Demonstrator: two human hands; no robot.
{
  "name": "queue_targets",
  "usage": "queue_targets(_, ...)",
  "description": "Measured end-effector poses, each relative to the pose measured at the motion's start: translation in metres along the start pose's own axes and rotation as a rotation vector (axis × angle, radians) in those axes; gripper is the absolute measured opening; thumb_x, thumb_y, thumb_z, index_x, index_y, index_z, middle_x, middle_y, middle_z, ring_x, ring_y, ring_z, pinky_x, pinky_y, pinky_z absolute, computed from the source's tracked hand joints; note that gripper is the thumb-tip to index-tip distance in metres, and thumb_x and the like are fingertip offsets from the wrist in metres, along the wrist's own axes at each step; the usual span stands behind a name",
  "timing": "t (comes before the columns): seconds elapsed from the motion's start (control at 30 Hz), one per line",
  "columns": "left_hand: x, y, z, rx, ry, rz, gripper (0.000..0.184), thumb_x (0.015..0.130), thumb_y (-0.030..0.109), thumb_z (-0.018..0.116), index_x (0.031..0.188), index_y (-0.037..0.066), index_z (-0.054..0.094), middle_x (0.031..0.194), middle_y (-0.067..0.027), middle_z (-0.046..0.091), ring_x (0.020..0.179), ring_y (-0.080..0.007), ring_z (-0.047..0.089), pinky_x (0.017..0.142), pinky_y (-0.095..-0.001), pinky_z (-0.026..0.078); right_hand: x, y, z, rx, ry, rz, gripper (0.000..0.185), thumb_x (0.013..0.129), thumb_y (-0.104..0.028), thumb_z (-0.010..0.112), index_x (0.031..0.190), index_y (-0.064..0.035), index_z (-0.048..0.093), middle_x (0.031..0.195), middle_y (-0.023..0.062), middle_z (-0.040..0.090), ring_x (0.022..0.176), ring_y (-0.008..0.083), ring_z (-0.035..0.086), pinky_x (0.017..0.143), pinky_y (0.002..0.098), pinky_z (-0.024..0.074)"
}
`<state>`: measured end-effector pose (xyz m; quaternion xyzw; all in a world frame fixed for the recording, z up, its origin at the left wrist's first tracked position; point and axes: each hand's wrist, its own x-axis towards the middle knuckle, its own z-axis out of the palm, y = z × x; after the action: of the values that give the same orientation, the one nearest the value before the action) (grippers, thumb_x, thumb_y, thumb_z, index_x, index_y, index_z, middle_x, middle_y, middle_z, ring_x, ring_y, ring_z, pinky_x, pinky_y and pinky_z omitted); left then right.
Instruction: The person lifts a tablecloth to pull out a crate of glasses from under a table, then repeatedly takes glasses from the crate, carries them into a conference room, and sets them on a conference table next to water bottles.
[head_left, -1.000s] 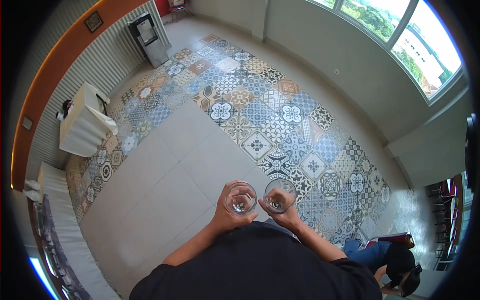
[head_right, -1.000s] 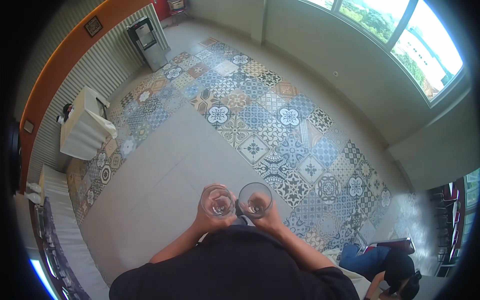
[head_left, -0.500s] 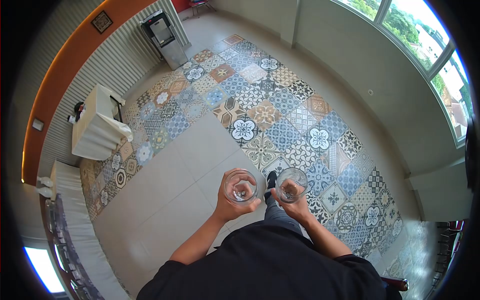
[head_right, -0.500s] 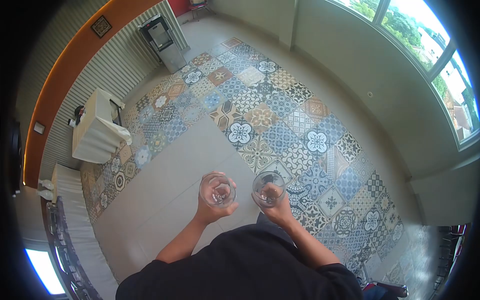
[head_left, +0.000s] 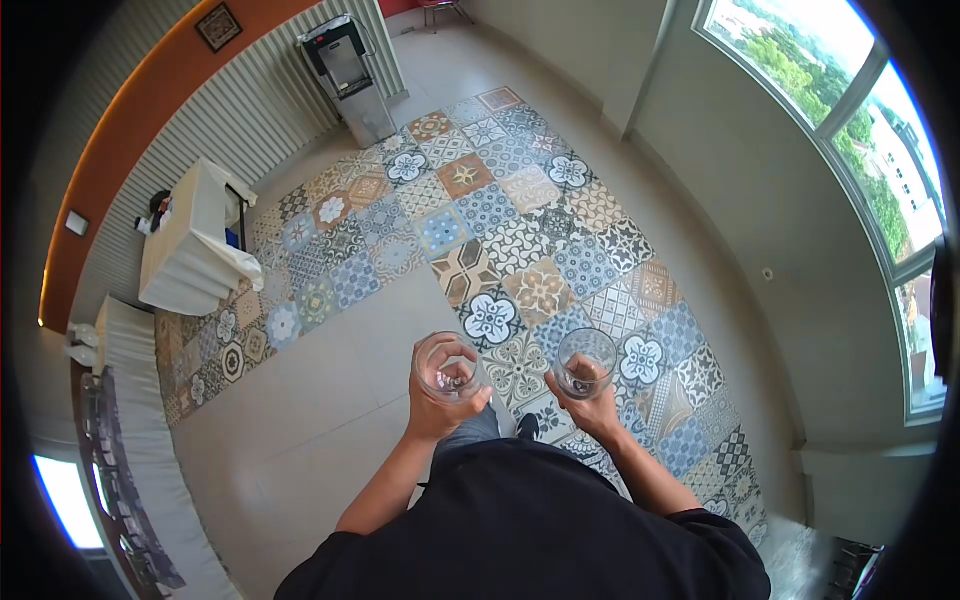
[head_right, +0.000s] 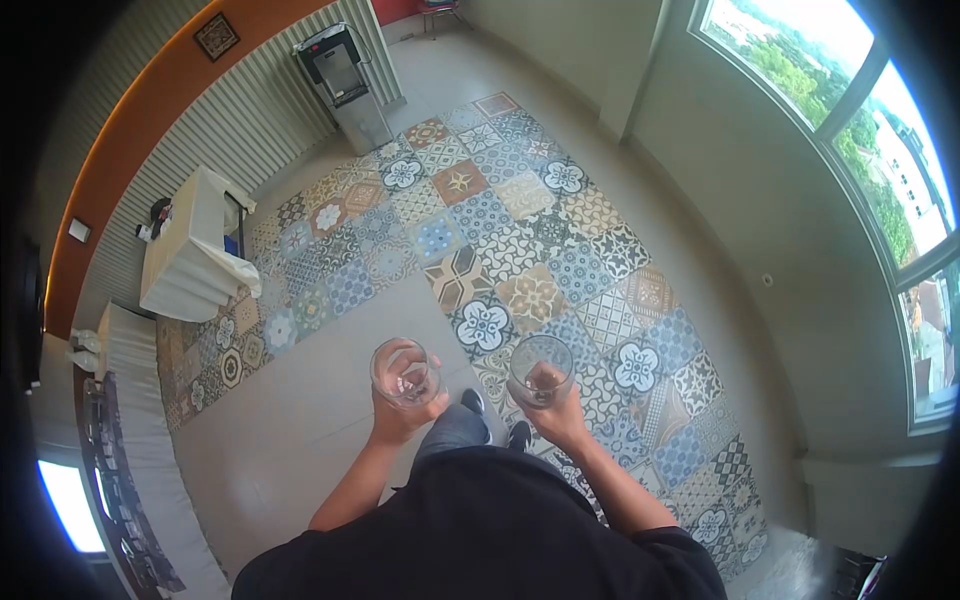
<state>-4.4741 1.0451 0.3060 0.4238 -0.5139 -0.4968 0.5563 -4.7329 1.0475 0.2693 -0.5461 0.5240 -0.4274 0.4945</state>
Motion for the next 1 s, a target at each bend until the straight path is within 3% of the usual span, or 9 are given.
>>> queue_targets(0.1, 0.063, -0.020, -0.021, 0.016, 0.070, 0.050, 0.080, 0.072, 0.000, 0.086, 0.138, 0.004, 0.040, 0.114, -0.0132, 0.059, 0.073, -0.0090, 0.055, 0.059, -0.0215, 0.046, 0.070, 0.006, 0.007, -0.028, -0.023, -0.026, 0.031, 0.095, -0.015, 0.079, 0.079, -0.0076, 0.053, 0.061, -0.0031, 0.057, 0.054, 0.0042, 0.053, 0.049, 0.0246, 0.0385)
queue_targets(0.17, 0.109, -0.028, -0.038, 0.002, 0.116, 0.030, 0.079, 0.072, 0.001, 0.086, 0.137, 0.005, 0.041, 0.114, -0.0131, 0.058, 0.072, -0.0090, 0.054, 0.059, -0.0213, 0.046, 0.118, -0.001, 0.014, -0.021, -0.037, 0.042, 0.030, 0.093, -0.017, 0.080, 0.079, -0.0064, 0.055, 0.067, -0.0028, 0.057, 0.063, 0.0047, 0.050, 0.055, 0.0268, 0.0394)
queue_targets(0.3, 0.208, -0.046, -0.080, 0.038, 0.120, 0.012, 0.079, 0.072, 0.003, 0.086, 0.137, 0.005, 0.041, 0.115, -0.0122, 0.058, 0.081, -0.0097, 0.056, 0.063, -0.0224, 0.049, 0.216, -0.017, 0.028, -0.078, -0.060, 0.106, 0.027, 0.092, -0.018, 0.080, 0.081, -0.0057, 0.058, 0.070, -0.0030, 0.058, 0.068, 0.0046, 0.048, 0.059, 0.0277, 0.0403)
queue_targets(0.37, 0.264, -0.046, -0.096, 0.008, 0.104, 0.016, 0.079, 0.072, 0.003, 0.086, 0.137, 0.005, 0.041, 0.115, -0.0121, 0.058, 0.084, -0.0099, 0.056, 0.064, -0.0231, 0.050, 0.266, -0.024, 0.039, -0.095, -0.051, 0.128, 0.026, 0.092, -0.018, 0.081, 0.084, -0.0059, 0.060, 0.073, -0.0035, 0.059, 0.067, 0.0053, 0.050, 0.058, 0.0278, 0.0406)
queue_targets(0.47, 0.343, -0.043, -0.108, -0.055, 0.060, 0.037, 0.079, 0.072, 0.002, 0.085, 0.138, 0.004, 0.041, 0.115, -0.0119, 0.058, 0.083, -0.0098, 0.057, 0.066, -0.0234, 0.050, 0.334, -0.049, 0.054, 0.003, 0.019, 0.091, 0.029, 0.096, -0.020, 0.079, 0.080, -0.0085, 0.058, 0.062, -0.0020, 0.059, 0.054, 0.0053, 0.054, 0.050, 0.0247, 0.0397)
queue_targets(0.6, 0.438, -0.040, -0.119, 0.007, -0.073, 0.049, 0.080, 0.072, 0.001, 0.085, 0.138, 0.003, 0.040, 0.115, -0.0124, 0.059, 0.079, -0.0092, 0.059, 0.067, -0.0234, 0.050, 0.421, -0.059, 0.062, 0.051, 0.054, 0.024, 0.025, 0.092, -0.017, 0.081, 0.085, -0.0069, 0.060, 0.073, -0.0038, 0.057, 0.065, 0.0056, 0.051, 0.055, 0.0278, 0.0404)
queue_targets(0.63, 0.459, -0.043, -0.118, 0.035, -0.088, 0.072, 0.081, 0.071, 0.001, 0.084, 0.139, 0.003, 0.039, 0.116, -0.0124, 0.058, 0.083, -0.0110, 0.060, 0.071, -0.0251, 0.052, 0.441, -0.064, 0.059, 0.006, 0.047, 0.139, 0.024, 0.091, -0.016, 0.081, 0.085, -0.0062, 0.061, 0.072, -0.0035, 0.058, 0.065, 0.0062, 0.052, 0.057, 0.0278, 0.0416)
queue_targets(0.8, 0.562, -0.069, -0.115, 0.090, -0.128, 0.008, 0.085, 0.069, 0.004, 0.083, 0.140, 0.004, 0.036, 0.121, -0.0098, 0.056, 0.111, -0.0218, 0.064, 0.088, -0.0341, 0.060, 0.549, -0.056, 0.052, 0.042, 0.072, 0.076, 0.028, 0.095, -0.019, 0.079, 0.082, -0.0075, 0.057, 0.066, -0.0025, 0.059, 0.059, 0.0054, 0.053, 0.054, 0.0258, 0.0412)
queue_targets(1.0, 0.693, -0.104, -0.105, 0.081, -0.138, -0.043, 0.085, 0.068, 0.003, 0.083, 0.139, 0.004, 0.036, 0.122, -0.0091, 0.054, 0.114, -0.0194, 0.062, 0.083, -0.0320, 0.060, 0.691, -0.035, 0.020, 0.056, 0.046, 0.023, 0.031, 0.095, -0.020, 0.079, 0.080, -0.0086, 0.055, 0.063, -0.0030, 0.057, 0.056, 0.0045, 0.052, 0.052, 0.0246, 0.0398)
